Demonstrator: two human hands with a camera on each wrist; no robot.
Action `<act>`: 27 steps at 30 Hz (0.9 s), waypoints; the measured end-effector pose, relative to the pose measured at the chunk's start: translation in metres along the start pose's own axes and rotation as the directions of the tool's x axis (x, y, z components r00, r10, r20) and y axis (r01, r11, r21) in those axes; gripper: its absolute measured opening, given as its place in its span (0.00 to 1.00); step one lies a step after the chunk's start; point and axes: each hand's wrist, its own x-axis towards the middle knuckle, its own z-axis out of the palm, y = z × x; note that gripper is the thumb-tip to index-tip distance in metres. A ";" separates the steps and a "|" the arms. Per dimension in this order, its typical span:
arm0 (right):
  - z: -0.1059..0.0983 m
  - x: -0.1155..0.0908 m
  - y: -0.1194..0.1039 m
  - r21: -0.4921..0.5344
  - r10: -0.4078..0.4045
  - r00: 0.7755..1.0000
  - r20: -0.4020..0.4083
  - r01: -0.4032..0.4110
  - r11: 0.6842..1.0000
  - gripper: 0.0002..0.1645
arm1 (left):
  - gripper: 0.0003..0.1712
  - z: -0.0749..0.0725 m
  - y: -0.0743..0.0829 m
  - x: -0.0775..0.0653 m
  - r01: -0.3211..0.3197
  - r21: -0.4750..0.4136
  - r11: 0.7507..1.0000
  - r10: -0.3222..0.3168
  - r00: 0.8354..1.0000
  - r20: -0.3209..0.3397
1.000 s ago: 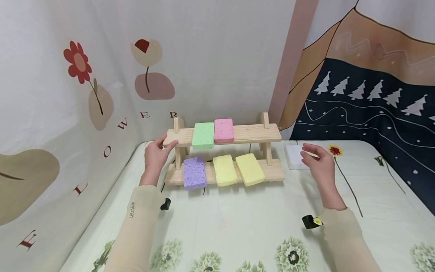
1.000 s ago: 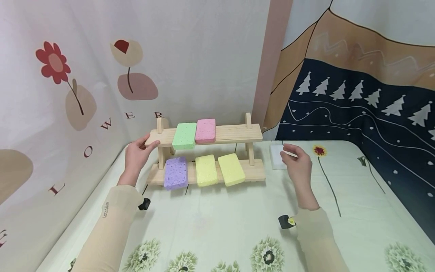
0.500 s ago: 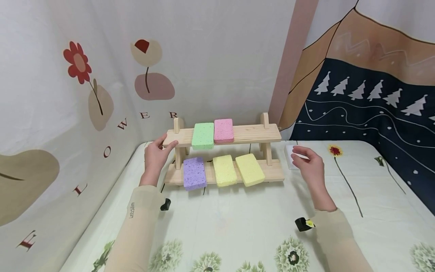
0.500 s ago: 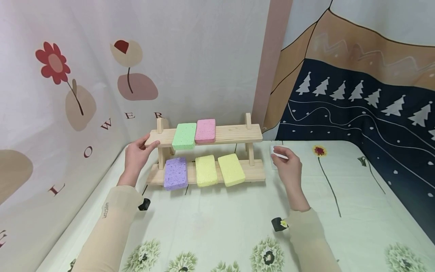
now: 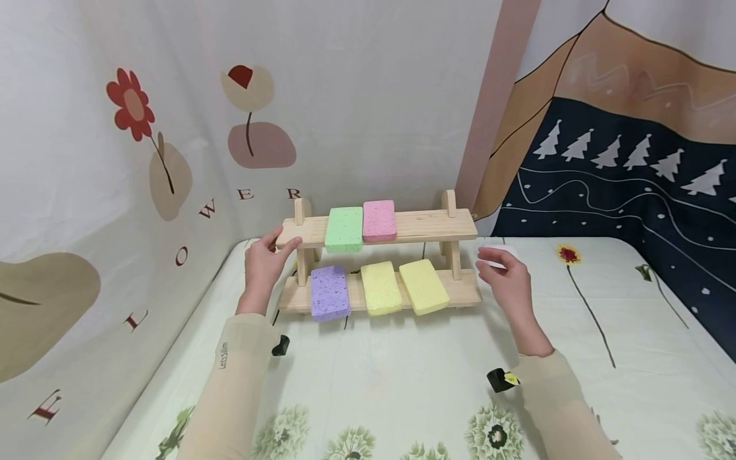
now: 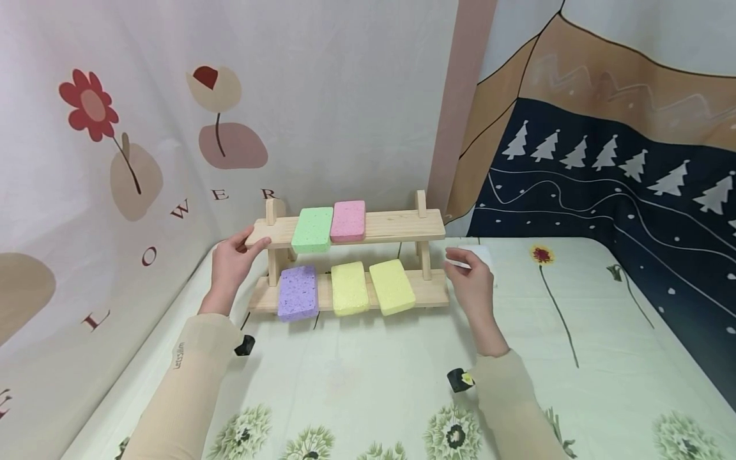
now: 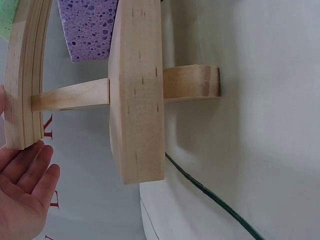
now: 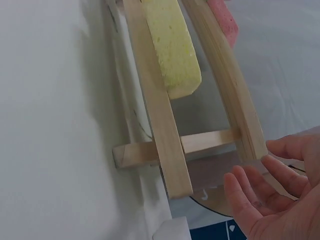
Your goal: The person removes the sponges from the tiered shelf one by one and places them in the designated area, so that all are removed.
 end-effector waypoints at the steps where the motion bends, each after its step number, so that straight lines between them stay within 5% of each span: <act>1: 0.001 0.000 -0.001 0.008 -0.002 1.000 0.003 0.002 1.000 0.22 | 0.43 0.000 0.000 0.000 0.001 0.001 1.000 -0.001 1.000 0.000; 27: 0.035 0.007 -0.026 0.013 -0.089 0.994 0.066 0.088 0.996 0.19 | 0.43 0.001 0.001 0.000 0.016 -0.004 1.000 -0.016 1.000 0.005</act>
